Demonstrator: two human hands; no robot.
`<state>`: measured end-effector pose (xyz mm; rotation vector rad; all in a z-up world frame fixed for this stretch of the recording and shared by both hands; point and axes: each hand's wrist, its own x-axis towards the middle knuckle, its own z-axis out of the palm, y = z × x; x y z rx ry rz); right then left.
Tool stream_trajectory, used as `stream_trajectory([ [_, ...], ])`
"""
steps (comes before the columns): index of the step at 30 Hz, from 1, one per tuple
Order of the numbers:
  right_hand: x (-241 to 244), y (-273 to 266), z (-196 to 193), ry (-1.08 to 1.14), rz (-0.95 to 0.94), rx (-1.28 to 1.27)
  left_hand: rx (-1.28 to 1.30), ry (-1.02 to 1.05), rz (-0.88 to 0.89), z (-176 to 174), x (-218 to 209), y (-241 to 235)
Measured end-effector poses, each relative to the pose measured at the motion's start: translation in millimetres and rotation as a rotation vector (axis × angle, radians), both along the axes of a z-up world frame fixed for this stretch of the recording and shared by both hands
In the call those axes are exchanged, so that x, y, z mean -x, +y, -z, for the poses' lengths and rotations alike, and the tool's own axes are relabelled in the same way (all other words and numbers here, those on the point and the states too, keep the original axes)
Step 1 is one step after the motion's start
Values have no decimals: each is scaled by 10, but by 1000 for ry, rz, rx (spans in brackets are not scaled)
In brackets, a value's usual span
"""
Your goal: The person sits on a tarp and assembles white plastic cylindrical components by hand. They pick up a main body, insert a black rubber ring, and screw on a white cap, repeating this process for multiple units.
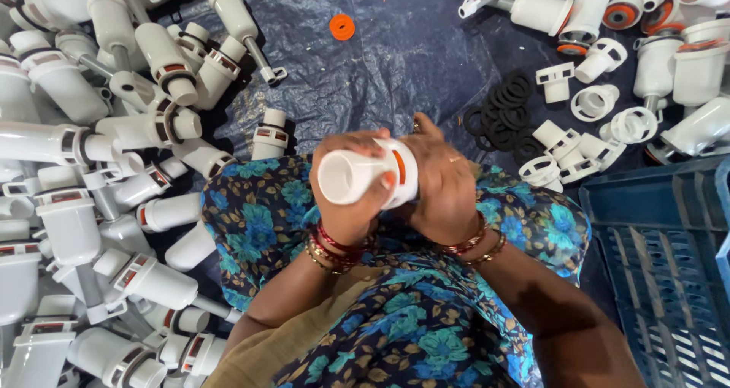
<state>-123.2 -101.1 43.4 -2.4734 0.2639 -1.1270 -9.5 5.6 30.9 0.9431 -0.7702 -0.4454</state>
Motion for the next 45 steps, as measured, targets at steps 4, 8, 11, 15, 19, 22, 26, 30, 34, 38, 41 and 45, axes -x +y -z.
stream_trajectory([
  [4,91,-226,-150,206,-348,-287,81,-74,283,25,-166,103],
  [8,91,-222,-119,252,-298,-251,74,68,248,65,-154,9],
  [11,37,-38,39,209,15,-93,27,326,27,124,-54,-108],
  [15,38,80,158,133,139,23,9,339,65,233,-68,-141],
  [19,55,103,77,76,114,53,40,185,122,294,-129,-105],
  [22,44,115,-19,103,96,10,57,162,141,279,-147,-94],
  [26,70,79,-62,232,-5,-169,-1,121,279,231,-204,-14],
  [30,104,13,-54,248,-138,-253,21,92,388,190,-323,18],
  [34,110,-56,36,336,-145,-280,126,206,497,265,-368,-31],
  [38,87,-316,183,402,-368,-267,131,162,491,325,-416,-86],
  [41,92,-382,317,365,-495,-394,103,64,504,318,-412,-58],
  [45,78,-286,321,345,-251,-309,15,291,294,227,-313,-129],
])
